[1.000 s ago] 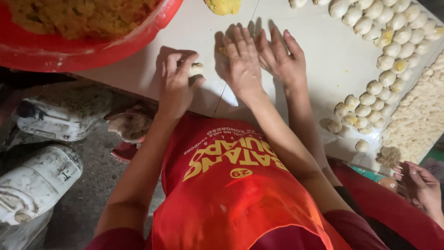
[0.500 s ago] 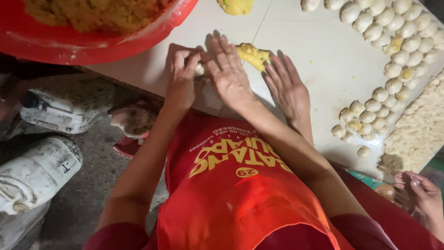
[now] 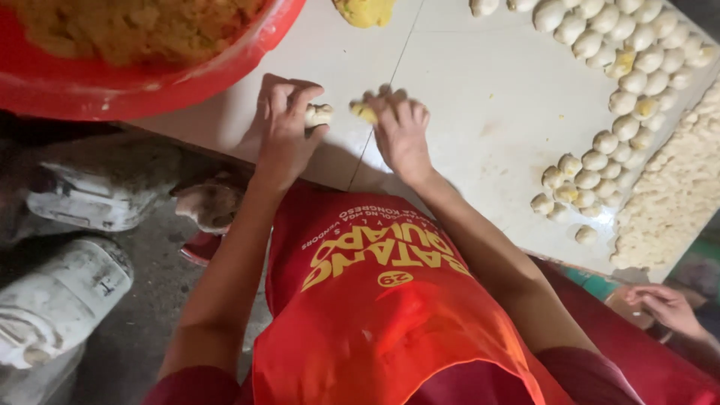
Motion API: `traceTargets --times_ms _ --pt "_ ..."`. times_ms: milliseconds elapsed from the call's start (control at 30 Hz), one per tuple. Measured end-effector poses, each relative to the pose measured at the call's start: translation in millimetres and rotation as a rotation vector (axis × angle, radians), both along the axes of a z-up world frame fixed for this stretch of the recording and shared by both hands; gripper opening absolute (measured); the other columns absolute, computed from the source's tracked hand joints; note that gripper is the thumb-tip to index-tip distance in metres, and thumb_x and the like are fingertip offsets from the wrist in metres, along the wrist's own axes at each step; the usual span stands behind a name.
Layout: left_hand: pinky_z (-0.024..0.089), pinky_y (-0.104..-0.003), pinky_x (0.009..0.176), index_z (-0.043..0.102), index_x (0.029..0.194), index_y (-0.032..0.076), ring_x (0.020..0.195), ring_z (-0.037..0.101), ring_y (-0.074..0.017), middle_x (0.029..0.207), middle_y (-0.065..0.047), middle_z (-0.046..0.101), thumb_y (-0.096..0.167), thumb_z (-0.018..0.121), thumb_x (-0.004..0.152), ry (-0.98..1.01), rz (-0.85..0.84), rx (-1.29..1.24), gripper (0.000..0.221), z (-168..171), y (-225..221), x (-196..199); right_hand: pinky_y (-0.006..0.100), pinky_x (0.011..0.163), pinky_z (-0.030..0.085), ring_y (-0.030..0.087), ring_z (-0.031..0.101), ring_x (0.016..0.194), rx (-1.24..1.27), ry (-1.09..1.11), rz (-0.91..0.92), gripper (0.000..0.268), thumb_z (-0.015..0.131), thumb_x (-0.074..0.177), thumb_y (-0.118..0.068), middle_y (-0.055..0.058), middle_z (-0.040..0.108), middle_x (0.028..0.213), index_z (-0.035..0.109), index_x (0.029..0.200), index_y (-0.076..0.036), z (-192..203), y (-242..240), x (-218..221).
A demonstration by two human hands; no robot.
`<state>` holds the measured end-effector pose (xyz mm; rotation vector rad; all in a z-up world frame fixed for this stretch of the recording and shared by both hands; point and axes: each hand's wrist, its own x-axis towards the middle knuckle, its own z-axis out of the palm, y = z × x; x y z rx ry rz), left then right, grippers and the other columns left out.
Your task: Filling and rolling small dough balls on a bakery table
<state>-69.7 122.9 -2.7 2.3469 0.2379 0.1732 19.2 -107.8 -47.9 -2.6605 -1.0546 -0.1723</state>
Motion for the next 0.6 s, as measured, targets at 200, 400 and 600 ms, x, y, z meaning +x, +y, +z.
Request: traceTargets --times_ms 200,400,600 --pt "0.042 -0.056 0.098 0.046 0.140 0.012 0.110 0.057 -0.0429 0.129 -0.023 0.043 0.032 0.081 0.081 0.127 -0.078 -0.307 0.072 23.0 15.8 9.1 0.041 0.089 0.035 0.030 0.052 0.102 0.168 -0.027 0.019 0.032 0.057 0.099 -0.021 0.010 0.056 0.119 0.060 0.130 -0.016 58.4 -62.2 33.1" --pt "0.019 -0.061 0.126 0.001 0.161 0.019 0.154 0.013 -0.0443 0.165 -0.021 0.004 0.052 0.099 0.087 0.086 -0.144 0.146 0.126 17.8 5.1 91.8 0.042 0.082 0.037 0.030 0.047 0.100 0.052 -0.063 -0.270 0.049 0.053 0.089 0.005 0.019 0.053 0.118 0.053 0.137 -0.002 66.6 -140.8 65.5" --pt "0.024 -0.070 0.113 0.010 0.160 0.025 0.140 0.024 -0.0559 0.155 -0.024 0.009 0.085 0.080 0.074 0.192 -0.327 0.645 0.126 12.9 -12.8 194.1 0.059 0.108 0.025 0.044 0.039 0.133 0.077 0.015 -0.244 0.065 0.053 0.103 -0.051 0.025 0.041 0.142 0.044 0.145 -0.004 49.4 -135.7 87.2"
